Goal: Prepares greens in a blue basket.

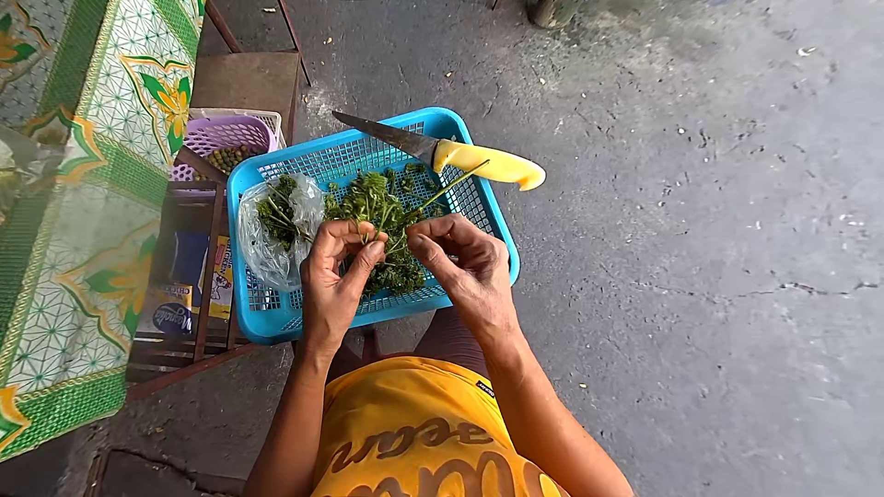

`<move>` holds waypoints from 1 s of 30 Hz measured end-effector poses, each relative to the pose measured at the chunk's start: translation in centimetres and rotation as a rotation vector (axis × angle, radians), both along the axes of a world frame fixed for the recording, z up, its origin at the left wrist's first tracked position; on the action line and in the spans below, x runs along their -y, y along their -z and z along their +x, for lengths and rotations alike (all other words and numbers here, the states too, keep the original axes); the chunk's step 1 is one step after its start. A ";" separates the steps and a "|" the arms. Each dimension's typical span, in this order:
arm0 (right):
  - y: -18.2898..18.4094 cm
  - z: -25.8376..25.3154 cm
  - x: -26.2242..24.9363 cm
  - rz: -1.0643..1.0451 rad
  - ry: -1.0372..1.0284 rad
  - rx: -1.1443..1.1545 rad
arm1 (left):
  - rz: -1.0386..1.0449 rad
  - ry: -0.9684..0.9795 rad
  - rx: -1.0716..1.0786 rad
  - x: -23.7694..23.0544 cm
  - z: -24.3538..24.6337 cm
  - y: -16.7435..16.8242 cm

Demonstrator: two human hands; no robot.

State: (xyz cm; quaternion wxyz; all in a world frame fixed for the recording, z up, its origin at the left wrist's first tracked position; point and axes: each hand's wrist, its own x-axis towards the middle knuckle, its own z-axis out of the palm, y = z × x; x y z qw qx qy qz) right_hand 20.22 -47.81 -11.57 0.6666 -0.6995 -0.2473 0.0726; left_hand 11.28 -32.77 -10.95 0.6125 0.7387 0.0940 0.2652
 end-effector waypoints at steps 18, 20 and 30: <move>0.4 -0.7 -1.6 0.364 -0.167 -0.503 | -0.088 -0.023 0.035 1.6 -0.4 1.1; 0.3 -0.7 -1.5 0.404 -0.189 -0.498 | -0.106 -0.086 0.026 1.5 -0.3 1.2; 1.5 -0.6 -0.9 0.367 -0.214 -0.165 | -0.499 -0.068 -0.047 0.7 -0.5 0.0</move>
